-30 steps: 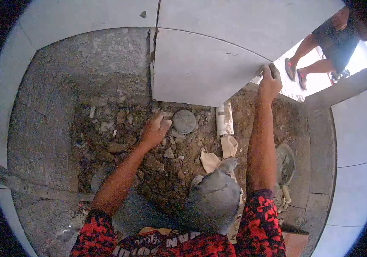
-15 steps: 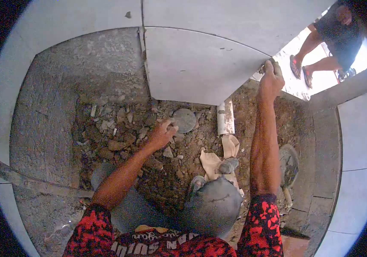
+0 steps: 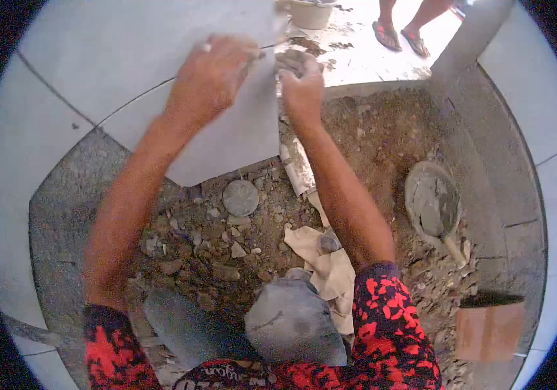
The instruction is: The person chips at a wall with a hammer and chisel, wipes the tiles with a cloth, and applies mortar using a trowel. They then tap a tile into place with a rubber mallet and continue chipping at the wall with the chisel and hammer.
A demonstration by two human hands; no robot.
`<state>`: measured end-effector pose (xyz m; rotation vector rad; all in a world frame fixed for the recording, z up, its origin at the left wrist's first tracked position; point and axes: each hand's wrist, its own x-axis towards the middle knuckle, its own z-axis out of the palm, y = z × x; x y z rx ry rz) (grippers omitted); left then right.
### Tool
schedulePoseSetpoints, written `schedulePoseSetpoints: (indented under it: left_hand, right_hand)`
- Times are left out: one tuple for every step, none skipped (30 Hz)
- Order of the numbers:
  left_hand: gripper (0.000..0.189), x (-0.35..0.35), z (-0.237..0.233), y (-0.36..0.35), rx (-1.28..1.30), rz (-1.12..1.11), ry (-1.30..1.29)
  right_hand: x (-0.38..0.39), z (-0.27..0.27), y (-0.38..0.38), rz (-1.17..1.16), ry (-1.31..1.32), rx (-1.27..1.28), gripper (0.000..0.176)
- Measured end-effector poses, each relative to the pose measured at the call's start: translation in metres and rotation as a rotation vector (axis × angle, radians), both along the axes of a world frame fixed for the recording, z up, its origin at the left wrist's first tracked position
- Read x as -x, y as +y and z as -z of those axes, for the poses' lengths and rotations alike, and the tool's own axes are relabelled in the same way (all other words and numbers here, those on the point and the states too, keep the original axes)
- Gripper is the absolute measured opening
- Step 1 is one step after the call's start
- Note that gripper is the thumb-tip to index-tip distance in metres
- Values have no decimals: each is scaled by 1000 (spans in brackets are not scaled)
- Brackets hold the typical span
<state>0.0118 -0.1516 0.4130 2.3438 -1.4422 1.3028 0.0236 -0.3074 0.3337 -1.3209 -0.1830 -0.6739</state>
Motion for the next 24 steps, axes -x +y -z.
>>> schedulePoseSetpoints:
  left_hand:
    - [18, -15, -9, -12, -127, 0, -130]
    - [18, -20, -17, -23, -147, 20, -115]
    - [13, -22, -24, -32, -291, -53, -155]
    - [12, -20, -28, -39, -436, -125, -196]
    - [12, -18, -32, -43, -452, -109, -184]
    - [12, -20, -32, -41, -507, -131, -186]
    - [12, -20, -33, -42, -570, -157, -194]
    - [13, -23, -31, -42, -515, -106, -175]
    - [13, -24, -28, -44, -526, -101, -162]
    - [13, -27, -27, -46, -513, -107, -211]
    - [14, -28, -26, -49, -501, -113, -259]
    - [14, -28, -26, -52, -510, -113, -253]
    - [13, -28, -27, -56, -512, -115, -190]
    - [12, -28, -28, -58, -516, -118, -125]
    - [12, -28, -30, -60, -527, -118, -124]
    - [11, -28, -32, -61, -560, -137, -144]
    - [10, -29, -33, -62, -590, -154, -167]
    - [10, -32, -30, -60, -589, -151, -170]
    - [9, -35, -28, -57, -585, -153, -139]
    - [8, -38, -27, -56, -582, -158, -109]
    - [8, -40, -26, -55, -581, -157, -114]
    - [8, -41, -25, -53, -586, -142, -139]
    - [8, -44, -25, -52, -593, -128, -164]
    - [8, -45, -26, -51, -596, -131, -168]
  right_hand:
    - [4, 2, -2, 31, -13, -16, 35]
    - [0, 8, -8, 95, -5, 85, 31]
    - [1, 12, -11, 109, 16, 68, 31]
    - [4, 15, -12, 65, 23, 66, 30]
    - [6, 17, -15, 20, 21, 65, 29]
    - [6, 30, -18, 18, 31, 120, 27]
    - [12, 40, -25, 25, 46, 103, 27]
    - [20, 51, -32, 64, 140, 222, 25]
    - [27, 62, -38, 95, 235, 345, 23]
    - [26, 93, -40, 108, 265, 380, 23]
    - [34, 120, -41, 18, 351, 390, 24]
    - [47, 143, -38, -75, 435, 398, 25]
    - [63, 159, -33, -195, 563, 334, 25]
    - [76, 175, -27, -316, 691, 266, 26]
    - [82, 204, -20, -351, 733, 150, 26]
    - [83, 240, -13, -384, 776, 34, 27]
    - [79, 279, -5, -386, 775, 28, 27]
    - [71, 316, 5, -314, 775, 158, 29]
    - [66, 334, 13, -241, 772, 285, 31]
    - [62, 329, 21, -106, 841, 350, 32]
    - [56, 331, 27, -103, 837, 349, 32]
    - [47, 332, 32, -63, 894, 256, 32]
    - [39, 334, 35, -26, 949, 160, 33]
    - [35, 326, 36, -28, 945, 159, 33]
